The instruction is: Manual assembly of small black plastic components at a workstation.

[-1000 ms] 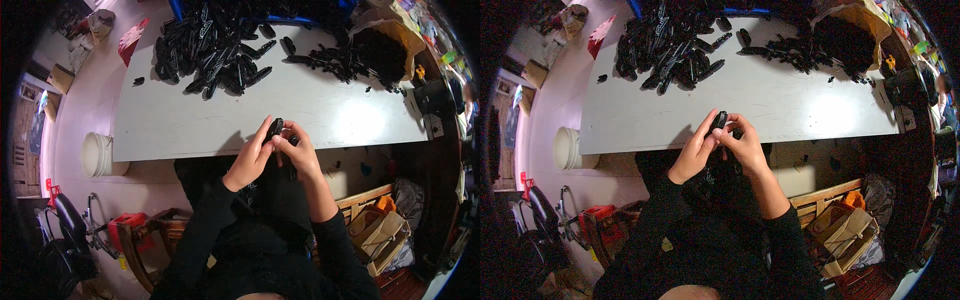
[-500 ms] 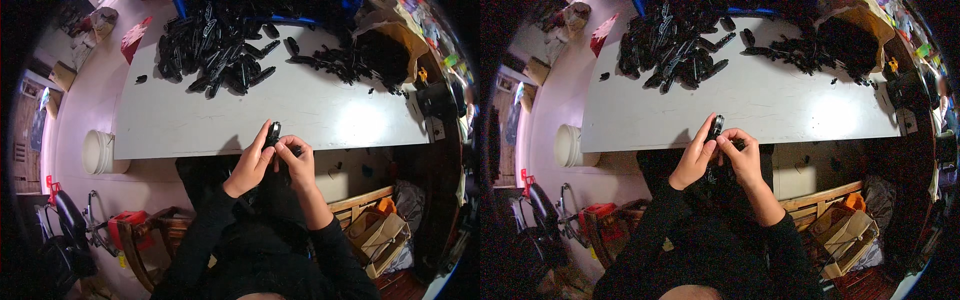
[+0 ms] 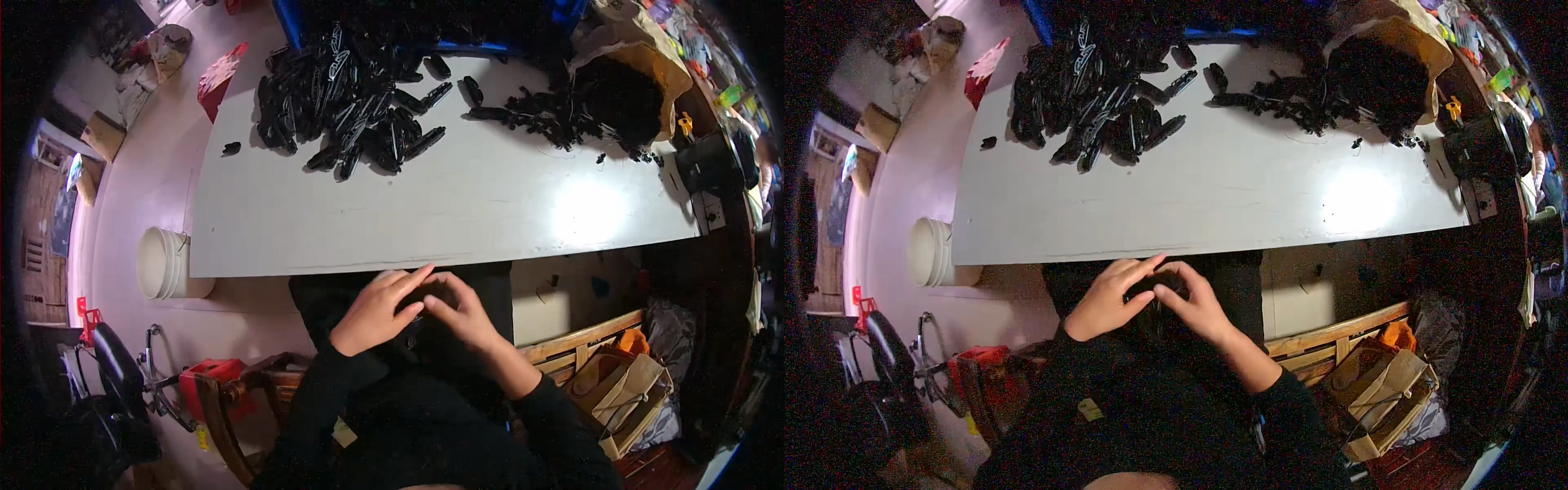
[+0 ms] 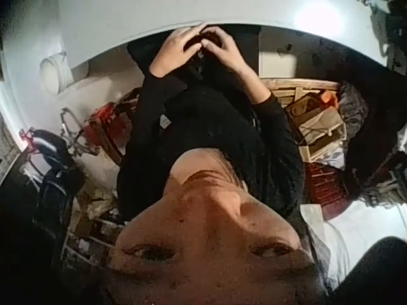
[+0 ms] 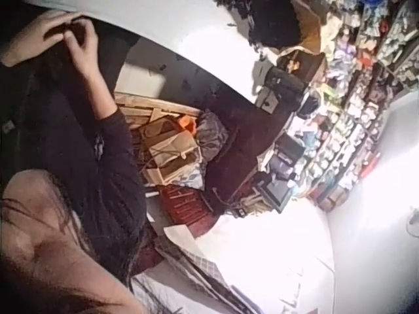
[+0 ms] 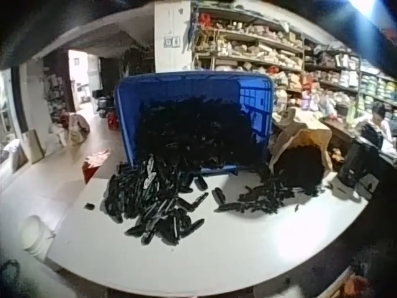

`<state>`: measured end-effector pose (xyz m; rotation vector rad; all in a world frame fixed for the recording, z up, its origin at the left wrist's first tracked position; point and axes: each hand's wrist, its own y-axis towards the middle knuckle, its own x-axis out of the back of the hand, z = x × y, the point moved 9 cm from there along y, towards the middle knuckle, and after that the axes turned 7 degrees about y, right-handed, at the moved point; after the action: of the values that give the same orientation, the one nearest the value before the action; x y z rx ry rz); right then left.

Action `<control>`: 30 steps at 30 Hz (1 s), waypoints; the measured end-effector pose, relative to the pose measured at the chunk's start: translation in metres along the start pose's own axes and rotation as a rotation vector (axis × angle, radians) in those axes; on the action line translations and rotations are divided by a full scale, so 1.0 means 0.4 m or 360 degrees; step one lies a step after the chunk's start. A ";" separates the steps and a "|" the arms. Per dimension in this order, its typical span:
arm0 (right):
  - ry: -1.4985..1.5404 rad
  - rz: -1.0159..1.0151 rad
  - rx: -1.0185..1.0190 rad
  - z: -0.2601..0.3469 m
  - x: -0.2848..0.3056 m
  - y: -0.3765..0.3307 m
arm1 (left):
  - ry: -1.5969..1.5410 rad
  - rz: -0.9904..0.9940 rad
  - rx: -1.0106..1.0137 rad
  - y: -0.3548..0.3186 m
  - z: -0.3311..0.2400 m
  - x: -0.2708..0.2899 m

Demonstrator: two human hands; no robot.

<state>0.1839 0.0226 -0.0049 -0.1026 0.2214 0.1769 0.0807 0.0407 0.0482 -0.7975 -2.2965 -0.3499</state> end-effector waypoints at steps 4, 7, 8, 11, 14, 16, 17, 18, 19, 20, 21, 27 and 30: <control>-0.0161 0.0151 0.0017 0.036 0.022 0.002 | 0.0262 -0.0504 -0.0049 0.070 0.027 0.121; -0.0457 -0.0010 0.0094 0.141 0.122 0.080 | 0.0483 -0.0734 -0.0061 0.195 0.070 0.176; -0.0375 -0.0239 0.0092 0.146 0.194 0.122 | 0.0706 -0.0834 -0.0057 0.239 0.083 0.194; -0.0843 -0.0606 0.0472 0.252 0.379 0.285 | 0.1126 -0.0912 0.0086 0.342 0.117 0.233; -0.1612 -0.0976 0.0861 0.358 0.547 0.407 | 0.1325 -0.0801 0.0241 0.425 0.140 0.228; -0.1899 -0.1232 0.0501 0.372 0.609 0.460 | 0.1340 -0.0683 0.0312 0.449 0.168 0.217; -0.1895 -0.1246 0.0517 0.377 0.623 0.474 | 0.1389 -0.0606 0.0335 0.457 0.177 0.201; -0.1960 -0.1311 0.0226 0.356 0.659 0.488 | 0.1411 -0.0600 0.0308 0.462 0.176 0.191; -0.2014 -0.1370 -0.0081 0.337 0.682 0.485 | 0.1429 -0.0586 0.0281 0.464 0.170 0.181; -0.2219 -0.1293 -0.0161 0.319 0.683 0.496 | 0.1404 -0.0654 0.0201 0.463 0.164 0.175; -0.2216 -0.1313 -0.0165 0.309 0.683 0.495 | 0.1404 -0.0652 0.0181 0.468 0.165 0.171; -0.2194 -0.0916 0.0462 0.259 0.383 0.507 | 0.1354 -0.0605 0.0006 0.400 0.122 0.170; -0.2116 -0.0888 0.0617 0.260 0.261 0.458 | 0.1336 -0.0562 -0.0101 0.345 0.104 0.142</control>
<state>0.2720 0.2316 0.0574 0.3445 -1.0936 -0.3719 0.1131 0.1918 0.0599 -0.1842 -1.6108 -0.7539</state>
